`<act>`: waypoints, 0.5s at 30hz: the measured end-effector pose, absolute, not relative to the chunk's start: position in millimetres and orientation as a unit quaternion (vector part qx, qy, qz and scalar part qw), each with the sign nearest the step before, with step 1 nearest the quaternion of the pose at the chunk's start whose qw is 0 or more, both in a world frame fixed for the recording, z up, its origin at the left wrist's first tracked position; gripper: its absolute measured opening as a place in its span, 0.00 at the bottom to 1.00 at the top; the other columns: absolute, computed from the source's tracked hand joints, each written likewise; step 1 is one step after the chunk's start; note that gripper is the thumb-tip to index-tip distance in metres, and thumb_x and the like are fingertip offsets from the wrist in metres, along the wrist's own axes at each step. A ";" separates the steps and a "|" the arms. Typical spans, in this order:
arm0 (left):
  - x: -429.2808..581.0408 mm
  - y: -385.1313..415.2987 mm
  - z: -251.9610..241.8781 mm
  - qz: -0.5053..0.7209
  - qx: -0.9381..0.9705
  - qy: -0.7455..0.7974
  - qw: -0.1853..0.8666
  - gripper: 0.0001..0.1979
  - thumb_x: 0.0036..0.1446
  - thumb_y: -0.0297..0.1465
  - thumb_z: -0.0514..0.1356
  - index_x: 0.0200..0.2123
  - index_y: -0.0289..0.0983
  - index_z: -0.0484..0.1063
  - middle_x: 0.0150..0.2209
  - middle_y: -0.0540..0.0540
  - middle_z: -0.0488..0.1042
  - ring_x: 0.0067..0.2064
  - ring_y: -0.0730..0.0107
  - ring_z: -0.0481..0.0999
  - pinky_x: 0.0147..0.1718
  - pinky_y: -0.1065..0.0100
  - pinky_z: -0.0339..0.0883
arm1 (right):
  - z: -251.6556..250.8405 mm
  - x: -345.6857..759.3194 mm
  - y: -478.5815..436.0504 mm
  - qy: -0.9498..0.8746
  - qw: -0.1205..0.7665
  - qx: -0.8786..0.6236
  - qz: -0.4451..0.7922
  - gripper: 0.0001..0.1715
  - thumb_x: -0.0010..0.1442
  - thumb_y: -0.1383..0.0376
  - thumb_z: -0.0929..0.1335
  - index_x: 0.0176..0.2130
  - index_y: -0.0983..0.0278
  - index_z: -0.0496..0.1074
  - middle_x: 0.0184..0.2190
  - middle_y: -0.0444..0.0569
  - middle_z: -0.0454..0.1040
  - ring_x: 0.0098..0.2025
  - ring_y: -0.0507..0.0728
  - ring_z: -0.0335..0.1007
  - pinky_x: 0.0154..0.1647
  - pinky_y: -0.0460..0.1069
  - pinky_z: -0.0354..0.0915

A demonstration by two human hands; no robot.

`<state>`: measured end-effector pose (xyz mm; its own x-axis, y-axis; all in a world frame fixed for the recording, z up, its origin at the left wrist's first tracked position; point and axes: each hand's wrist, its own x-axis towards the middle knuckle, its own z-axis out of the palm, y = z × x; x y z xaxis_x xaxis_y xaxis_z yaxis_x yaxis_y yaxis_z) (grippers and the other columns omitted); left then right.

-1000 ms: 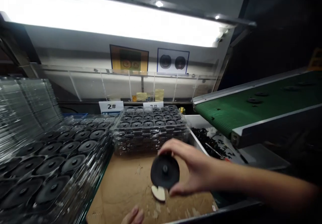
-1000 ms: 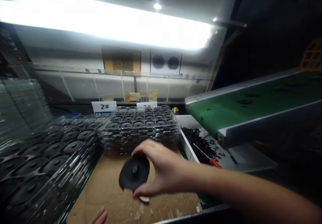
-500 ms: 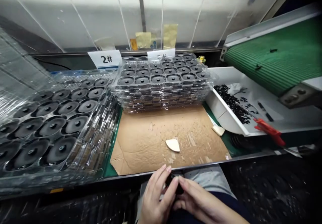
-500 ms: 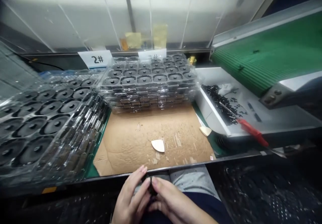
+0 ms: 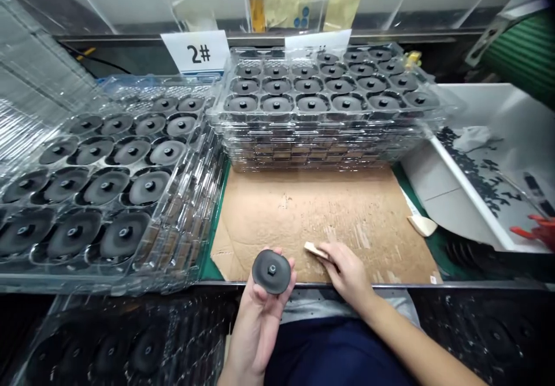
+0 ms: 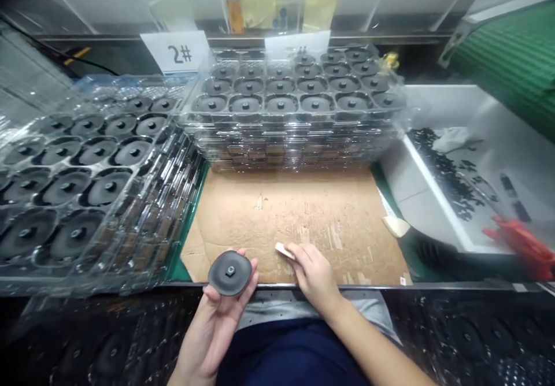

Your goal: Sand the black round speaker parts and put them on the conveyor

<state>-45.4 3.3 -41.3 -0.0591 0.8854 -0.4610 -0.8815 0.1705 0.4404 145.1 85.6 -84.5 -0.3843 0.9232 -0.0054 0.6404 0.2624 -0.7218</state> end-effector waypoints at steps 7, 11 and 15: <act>-44.9 14.5 -34.0 0.636 0.028 0.363 0.681 0.26 0.45 0.37 0.66 0.50 0.43 0.69 0.51 0.43 0.73 0.52 0.56 0.71 0.49 0.65 0.68 | -2.5 107.4 91.1 -0.767 0.266 -0.432 0.393 0.18 0.63 0.65 0.60 0.52 0.58 0.63 0.45 0.48 0.71 0.43 0.55 0.68 0.43 0.50 0.66; -42.9 20.8 -29.6 0.613 0.031 0.383 0.690 0.26 0.45 0.38 0.66 0.50 0.46 0.68 0.49 0.47 0.74 0.51 0.61 0.72 0.49 0.68 0.67 | 40.8 84.9 82.4 -0.804 0.218 -0.309 0.460 0.17 0.62 0.70 0.59 0.50 0.63 0.66 0.39 0.49 0.73 0.39 0.53 0.69 0.40 0.48 0.66; -41.7 21.5 -21.5 0.617 0.049 0.422 0.662 0.29 0.39 0.39 0.69 0.48 0.46 0.70 0.45 0.49 0.76 0.48 0.60 0.73 0.45 0.67 0.70 | 52.1 76.3 85.6 -0.823 0.189 -0.306 0.439 0.17 0.63 0.69 0.58 0.48 0.64 0.67 0.38 0.49 0.73 0.37 0.54 0.69 0.39 0.48 0.66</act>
<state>-41.7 21.5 -21.5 -0.1182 0.8590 -0.4981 -0.7756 0.2334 0.5865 76.3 85.6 52.1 -0.7414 0.6698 0.0416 0.3387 0.4269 -0.8385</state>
